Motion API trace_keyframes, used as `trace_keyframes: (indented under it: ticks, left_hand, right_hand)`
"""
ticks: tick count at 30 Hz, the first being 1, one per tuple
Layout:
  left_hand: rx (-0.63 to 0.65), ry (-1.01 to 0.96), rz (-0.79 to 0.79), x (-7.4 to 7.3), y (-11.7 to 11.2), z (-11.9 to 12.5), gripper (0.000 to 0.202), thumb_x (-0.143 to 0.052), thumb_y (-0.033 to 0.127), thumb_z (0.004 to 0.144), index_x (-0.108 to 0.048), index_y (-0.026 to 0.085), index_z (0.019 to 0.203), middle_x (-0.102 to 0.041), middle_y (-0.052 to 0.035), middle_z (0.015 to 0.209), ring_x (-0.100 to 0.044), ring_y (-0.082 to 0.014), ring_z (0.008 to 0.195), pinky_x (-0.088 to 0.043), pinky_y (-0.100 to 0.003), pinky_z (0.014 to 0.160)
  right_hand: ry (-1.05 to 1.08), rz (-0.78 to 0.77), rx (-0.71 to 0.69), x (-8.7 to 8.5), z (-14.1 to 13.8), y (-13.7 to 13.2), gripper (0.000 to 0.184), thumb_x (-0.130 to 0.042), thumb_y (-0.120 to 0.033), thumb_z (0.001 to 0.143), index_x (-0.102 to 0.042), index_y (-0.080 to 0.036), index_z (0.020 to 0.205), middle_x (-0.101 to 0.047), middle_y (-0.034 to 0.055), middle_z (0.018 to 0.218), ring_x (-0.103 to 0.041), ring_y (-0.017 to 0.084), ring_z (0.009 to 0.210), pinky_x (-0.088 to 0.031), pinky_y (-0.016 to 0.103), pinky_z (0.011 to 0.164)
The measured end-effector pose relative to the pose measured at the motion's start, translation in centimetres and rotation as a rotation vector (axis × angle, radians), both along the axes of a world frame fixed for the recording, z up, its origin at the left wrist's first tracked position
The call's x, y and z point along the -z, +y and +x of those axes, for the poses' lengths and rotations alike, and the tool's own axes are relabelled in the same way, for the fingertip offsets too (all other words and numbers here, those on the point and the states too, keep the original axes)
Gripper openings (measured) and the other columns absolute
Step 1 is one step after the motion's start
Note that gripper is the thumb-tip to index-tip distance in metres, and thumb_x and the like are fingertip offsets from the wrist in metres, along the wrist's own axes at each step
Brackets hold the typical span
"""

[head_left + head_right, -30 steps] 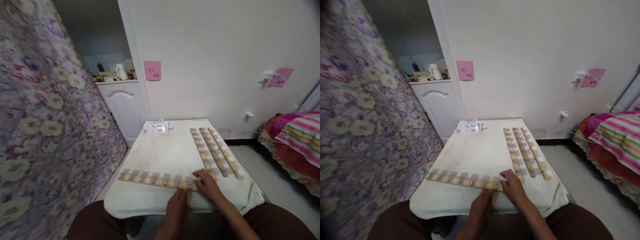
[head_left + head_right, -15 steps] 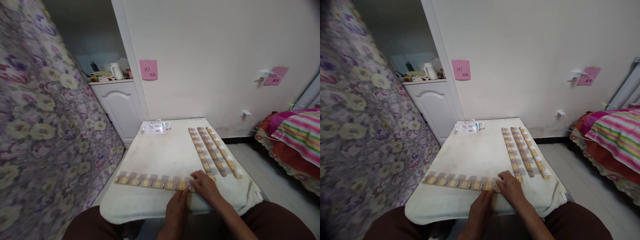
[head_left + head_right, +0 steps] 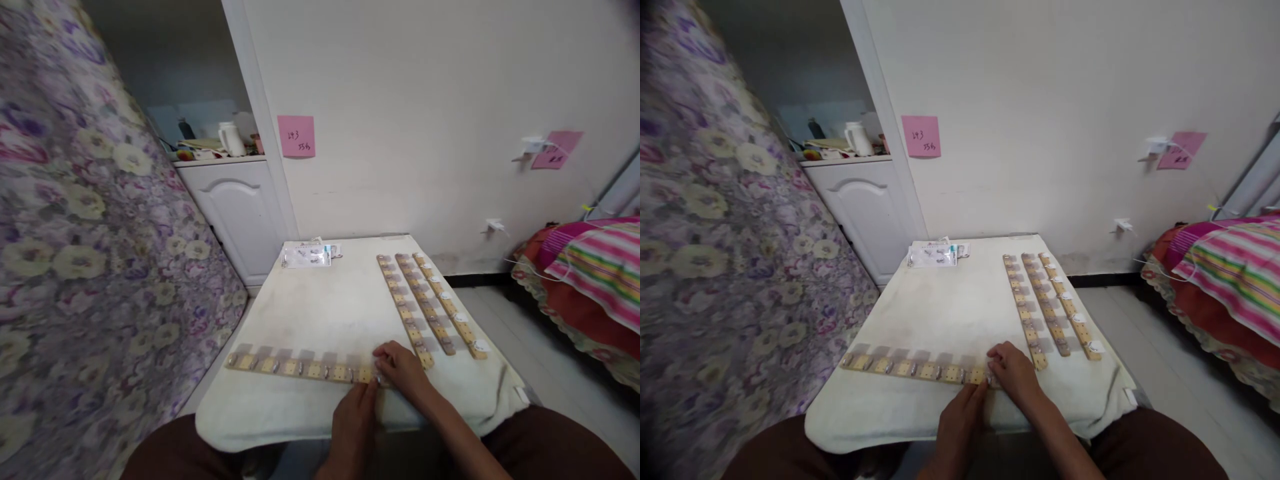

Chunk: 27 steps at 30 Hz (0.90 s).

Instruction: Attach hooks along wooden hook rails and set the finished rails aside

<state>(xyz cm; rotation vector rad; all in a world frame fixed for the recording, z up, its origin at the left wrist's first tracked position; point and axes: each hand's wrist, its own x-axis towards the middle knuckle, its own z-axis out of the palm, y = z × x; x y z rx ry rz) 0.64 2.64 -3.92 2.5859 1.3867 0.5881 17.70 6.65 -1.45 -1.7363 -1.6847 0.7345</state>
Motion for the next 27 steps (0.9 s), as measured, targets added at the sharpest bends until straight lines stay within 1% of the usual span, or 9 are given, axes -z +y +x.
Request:
trace_keyframes:
  ticks: [4,8,13,18,21,23,27]
  left_hand:
    - [0.017,0.015,0.036,0.2,0.1,0.0,0.045,-0.043,0.006,0.083,-0.049,0.022,0.124,-0.065,-0.0054,0.094,-0.061,-0.0164,0.083,-0.051,-0.026,0.071]
    - [0.002,0.015,0.051,0.3,0.0,0.1,0.045,-0.045,0.008,0.083,-0.049,0.022,0.125,-0.065,-0.005,0.093,-0.061,-0.0166,0.083,-0.05,-0.026,0.071]
    - [-0.015,0.073,0.012,0.1,-0.1,0.2,0.041,-0.043,0.008,0.085,-0.051,0.023,0.122,-0.064,-0.0037,0.091,-0.061,-0.0154,0.081,-0.048,-0.024,0.069]
    - [-0.023,0.115,0.009,-0.4,0.0,0.3,0.041,-0.042,0.007,0.085,-0.051,0.022,0.122,-0.064,-0.0045,0.093,-0.061,-0.0164,0.082,-0.049,-0.025,0.07]
    - [-0.02,0.115,-0.026,-0.6,0.1,0.5,0.039,-0.041,0.007,0.086,-0.053,0.022,0.12,-0.064,-0.0044,0.093,-0.061,-0.0162,0.082,-0.049,-0.025,0.07]
    - [-0.029,0.11,-0.056,-0.4,0.1,0.5,0.04,-0.04,0.008,0.086,-0.052,0.024,0.121,-0.064,-0.004,0.093,-0.061,-0.0158,0.083,-0.049,-0.025,0.071]
    - [-0.049,0.101,-0.078,0.2,0.3,0.4,0.045,-0.042,0.007,0.085,-0.05,0.026,0.125,-0.064,-0.0048,0.098,-0.062,-0.0155,0.086,-0.049,-0.024,0.073]
  right_hand:
    - [0.006,0.025,0.015,0.0,-0.2,0.2,0.02,-0.051,-0.021,0.075,-0.066,-0.023,0.087,-0.067,0.0015,0.087,-0.06,0.016,0.082,-0.042,0.025,0.073]
    - [0.035,0.039,0.014,0.3,-0.4,0.6,0.02,-0.049,-0.019,0.075,-0.066,-0.022,0.085,-0.067,0.0024,0.087,-0.061,0.017,0.083,-0.043,0.025,0.075]
    - [0.058,0.058,0.006,0.8,-0.4,1.0,0.021,-0.048,-0.017,0.075,-0.067,-0.02,0.085,-0.067,0.0039,0.088,-0.061,0.017,0.086,-0.043,0.026,0.078]
    - [0.092,0.065,0.003,0.7,-0.2,0.7,0.02,-0.048,-0.018,0.076,-0.066,-0.019,0.085,-0.067,0.0036,0.086,-0.06,0.017,0.082,-0.044,0.026,0.075]
    - [0.1,0.05,-0.026,0.2,0.0,0.4,0.018,-0.052,-0.024,0.076,-0.065,-0.019,0.088,-0.066,0.0029,0.083,-0.06,0.016,0.076,-0.044,0.025,0.07]
    - [0.084,0.03,-0.029,-0.1,0.1,0.2,0.019,-0.056,-0.027,0.074,-0.064,-0.019,0.089,-0.066,0.0024,0.082,-0.059,0.016,0.073,-0.043,0.025,0.067]
    - [0.063,-0.008,-0.012,-0.2,-0.1,0.3,0.021,-0.061,-0.024,0.068,-0.065,-0.019,0.088,-0.064,0.001,0.08,-0.057,0.015,0.072,-0.042,0.024,0.066]
